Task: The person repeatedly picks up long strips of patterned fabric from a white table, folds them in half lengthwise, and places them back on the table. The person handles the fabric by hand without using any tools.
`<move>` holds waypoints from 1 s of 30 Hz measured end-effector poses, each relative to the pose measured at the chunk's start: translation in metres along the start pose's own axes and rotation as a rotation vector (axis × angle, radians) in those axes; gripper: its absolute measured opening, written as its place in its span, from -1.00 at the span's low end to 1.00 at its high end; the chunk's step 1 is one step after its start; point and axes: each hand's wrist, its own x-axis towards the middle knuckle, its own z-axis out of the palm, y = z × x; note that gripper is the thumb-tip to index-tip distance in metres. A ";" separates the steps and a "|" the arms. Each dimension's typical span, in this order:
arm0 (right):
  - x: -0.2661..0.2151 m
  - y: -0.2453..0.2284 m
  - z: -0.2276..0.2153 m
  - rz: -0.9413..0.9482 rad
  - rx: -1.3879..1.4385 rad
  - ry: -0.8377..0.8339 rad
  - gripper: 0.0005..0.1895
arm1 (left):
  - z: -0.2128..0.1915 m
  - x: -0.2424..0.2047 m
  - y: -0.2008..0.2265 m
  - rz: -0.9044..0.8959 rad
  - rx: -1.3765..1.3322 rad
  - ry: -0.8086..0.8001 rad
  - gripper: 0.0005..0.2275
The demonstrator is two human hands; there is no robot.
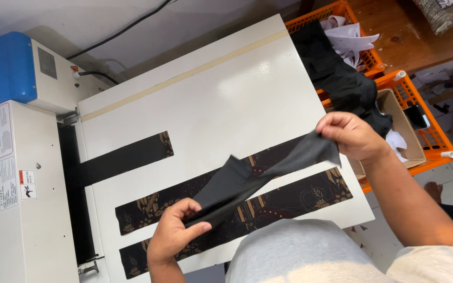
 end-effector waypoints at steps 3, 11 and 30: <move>-0.005 0.013 -0.016 -0.091 0.132 0.132 -0.69 | -0.006 -0.011 -0.014 -0.265 0.002 0.011 -0.81; -0.012 0.052 -0.050 0.347 -0.755 0.660 -0.78 | -0.056 -0.072 -0.123 -0.572 -0.115 0.083 -0.78; -0.011 0.104 -0.083 0.312 -0.742 0.717 -0.62 | -0.161 -0.174 -0.291 -0.138 -0.402 0.811 -0.66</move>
